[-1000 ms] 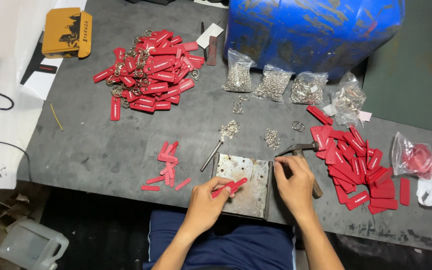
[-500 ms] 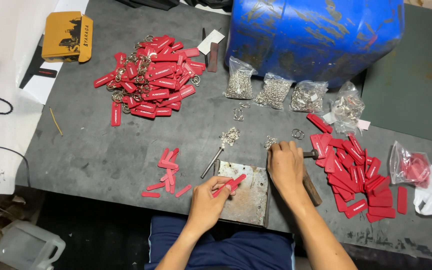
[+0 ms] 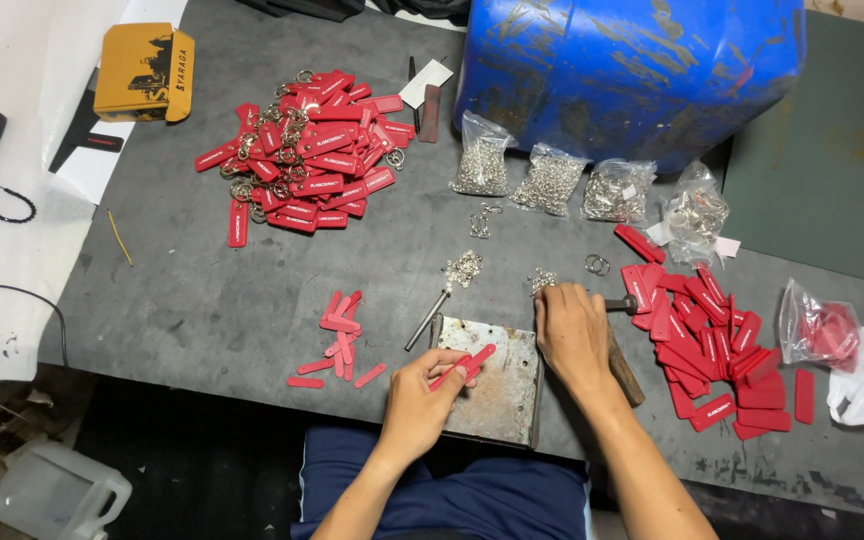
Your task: Assembling red keychains by attaching metal rings to tags at a workshop station
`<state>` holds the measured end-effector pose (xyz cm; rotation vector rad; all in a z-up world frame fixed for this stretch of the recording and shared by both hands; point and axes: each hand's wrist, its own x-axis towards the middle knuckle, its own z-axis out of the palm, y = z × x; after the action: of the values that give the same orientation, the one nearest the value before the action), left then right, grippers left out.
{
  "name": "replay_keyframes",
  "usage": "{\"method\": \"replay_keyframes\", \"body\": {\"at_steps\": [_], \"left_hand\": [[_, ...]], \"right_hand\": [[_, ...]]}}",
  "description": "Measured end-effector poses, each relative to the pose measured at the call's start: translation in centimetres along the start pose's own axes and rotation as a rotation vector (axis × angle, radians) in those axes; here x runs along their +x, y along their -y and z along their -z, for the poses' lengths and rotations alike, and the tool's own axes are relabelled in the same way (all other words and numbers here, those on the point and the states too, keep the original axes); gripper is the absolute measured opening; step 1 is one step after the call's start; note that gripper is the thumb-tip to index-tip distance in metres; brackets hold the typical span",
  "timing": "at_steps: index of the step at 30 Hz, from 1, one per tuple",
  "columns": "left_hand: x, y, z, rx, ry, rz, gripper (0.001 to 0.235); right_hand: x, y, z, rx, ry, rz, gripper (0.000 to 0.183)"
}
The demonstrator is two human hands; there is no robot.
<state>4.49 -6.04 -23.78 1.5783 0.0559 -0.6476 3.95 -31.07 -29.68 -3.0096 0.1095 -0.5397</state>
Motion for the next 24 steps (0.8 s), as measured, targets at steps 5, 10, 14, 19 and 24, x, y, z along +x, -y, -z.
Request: {"method": "replay_keyframes", "body": {"at_steps": [5,10,14,19,24], "left_hand": [[-0.2,0.1,-0.1,0.009,-0.02,0.035,0.021],[-0.5,0.2,-0.2,0.058,-0.052,-0.117,0.019],[-0.9,0.3,-0.4,0.189,-0.064,-0.204,0.02],[-1.4,0.3,-0.6,0.284,-0.08,-0.244,0.02],[-1.8,2.1,-0.7,0.404,-0.079,-0.641,0.022]], "right_hand": [[-0.6,3.2,4.4,0.663,-0.005,-0.277,0.009],[-3.5,9.0,7.1,1.067,0.011,-0.238,0.007],[-5.0,10.8,6.2,1.101,0.009,-0.34,0.008],[-5.1,11.7,7.0,1.062,-0.013,-0.392,0.009],[-5.5,11.9,6.6,1.103,-0.02,-0.457,0.01]]}}
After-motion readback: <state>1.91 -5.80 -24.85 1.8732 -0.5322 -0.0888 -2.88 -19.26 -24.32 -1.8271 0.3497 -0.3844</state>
